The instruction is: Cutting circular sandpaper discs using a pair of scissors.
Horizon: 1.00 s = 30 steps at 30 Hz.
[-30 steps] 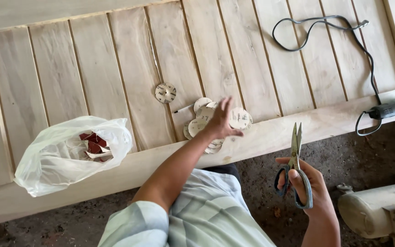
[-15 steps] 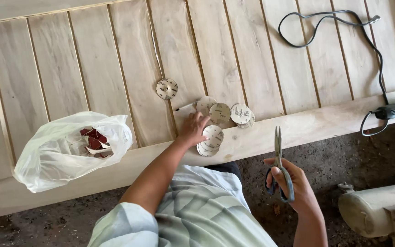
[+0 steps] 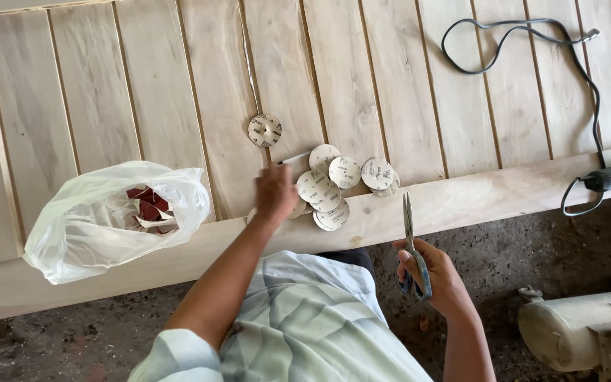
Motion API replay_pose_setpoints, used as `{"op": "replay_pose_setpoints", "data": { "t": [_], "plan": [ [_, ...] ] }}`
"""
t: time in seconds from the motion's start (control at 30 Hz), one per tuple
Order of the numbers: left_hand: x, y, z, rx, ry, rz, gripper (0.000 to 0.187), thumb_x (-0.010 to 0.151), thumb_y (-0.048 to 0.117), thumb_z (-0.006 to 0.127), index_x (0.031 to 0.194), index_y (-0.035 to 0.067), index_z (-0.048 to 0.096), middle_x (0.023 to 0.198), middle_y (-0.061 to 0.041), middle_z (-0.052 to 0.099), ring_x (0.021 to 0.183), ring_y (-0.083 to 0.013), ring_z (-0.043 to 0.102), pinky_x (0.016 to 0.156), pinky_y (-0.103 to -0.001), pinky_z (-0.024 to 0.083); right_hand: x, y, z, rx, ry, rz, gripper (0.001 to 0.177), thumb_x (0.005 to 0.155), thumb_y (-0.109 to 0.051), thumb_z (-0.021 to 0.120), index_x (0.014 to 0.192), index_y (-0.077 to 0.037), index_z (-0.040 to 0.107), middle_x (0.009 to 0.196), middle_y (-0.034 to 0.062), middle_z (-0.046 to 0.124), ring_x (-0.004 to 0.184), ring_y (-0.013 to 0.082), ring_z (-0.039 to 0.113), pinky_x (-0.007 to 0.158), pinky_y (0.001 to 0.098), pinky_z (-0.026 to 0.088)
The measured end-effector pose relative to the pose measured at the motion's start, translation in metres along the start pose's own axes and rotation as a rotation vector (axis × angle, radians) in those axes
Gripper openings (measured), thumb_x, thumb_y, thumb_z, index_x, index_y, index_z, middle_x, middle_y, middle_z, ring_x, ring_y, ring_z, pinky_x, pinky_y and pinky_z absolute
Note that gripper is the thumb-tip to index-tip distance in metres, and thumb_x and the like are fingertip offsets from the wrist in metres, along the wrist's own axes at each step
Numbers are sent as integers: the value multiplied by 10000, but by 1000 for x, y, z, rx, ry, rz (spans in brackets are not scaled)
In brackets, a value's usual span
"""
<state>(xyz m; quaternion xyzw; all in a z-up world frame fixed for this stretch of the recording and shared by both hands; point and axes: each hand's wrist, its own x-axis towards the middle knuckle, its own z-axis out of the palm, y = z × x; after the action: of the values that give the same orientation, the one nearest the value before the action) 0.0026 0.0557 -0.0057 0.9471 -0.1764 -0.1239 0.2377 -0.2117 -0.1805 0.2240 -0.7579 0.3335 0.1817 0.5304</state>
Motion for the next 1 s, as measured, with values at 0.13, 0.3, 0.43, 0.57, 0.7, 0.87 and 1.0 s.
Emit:
{"op": "replay_pose_setpoints", "data": {
  "t": [0.13, 0.3, 0.43, 0.57, 0.7, 0.87, 1.0],
  "plan": [
    [26, 58, 28, -2, -218, 245, 679, 865, 371, 844, 1389, 87, 518, 1399, -152, 555, 1324, -339, 542, 1120, -539, 446, 0, 2, 3, -26, 6, 0, 501, 930, -436, 631, 1200, -19, 698, 676, 73, 686, 638, 153, 655, 578, 325, 499],
    [27, 106, -16, 365, -551, 234, 1147, 668, 393, 966, 1542, 203, 248, 1581, -207, 241, 1384, -532, 324, 1020, -643, 404, -8, 7, 2, -92, 51, 32, 503, 913, -433, 633, 1213, -32, 687, 688, 59, 713, 638, 146, 681, 586, 326, 529],
    [26, 72, -2, 373, -611, 203, 1313, 616, 346, 987, 1630, 198, 164, 1618, -172, 260, 1348, -479, 432, 1006, -565, 487, -13, 18, 8, -2, 102, 63, 500, 921, -411, 652, 1217, -11, 688, 682, 90, 695, 644, 160, 664, 592, 334, 513],
    [24, -5, 51, 283, -389, 264, 1249, 648, 440, 961, 1604, 118, 226, 1516, -200, 377, 1346, -409, 473, 1096, -564, 435, -6, 16, 16, 5, 85, 79, 489, 923, -400, 660, 1213, -7, 690, 690, 86, 694, 653, 159, 666, 605, 328, 519],
    [7, -3, 7, 39, -190, 137, 980, 792, 482, 864, 1545, 136, 342, 1482, -197, 440, 1289, -338, 546, 1085, -501, 481, -2, -2, 25, -56, 14, 90, 457, 914, -379, 670, 1196, -20, 698, 682, 69, 688, 645, 155, 656, 601, 328, 510],
    [-3, -3, -28, -355, -15, 31, 1196, 572, 727, 887, 1325, 12, 294, 1274, -285, 416, 1222, -419, 463, 1023, -505, 454, 10, -36, 39, -79, -95, 2, 419, 914, -347, 683, 1164, -12, 701, 648, 71, 634, 627, 158, 609, 598, 330, 494],
    [-6, 28, -72, -644, -22, -81, 758, 1003, 570, 616, 1392, -13, 327, 1308, -274, 472, 1107, -377, 572, 911, -468, 529, 2, -72, 49, -168, -146, -119, 430, 923, -358, 665, 1217, -46, 656, 648, 44, 613, 630, 146, 580, 601, 321, 481]
  ]
}}
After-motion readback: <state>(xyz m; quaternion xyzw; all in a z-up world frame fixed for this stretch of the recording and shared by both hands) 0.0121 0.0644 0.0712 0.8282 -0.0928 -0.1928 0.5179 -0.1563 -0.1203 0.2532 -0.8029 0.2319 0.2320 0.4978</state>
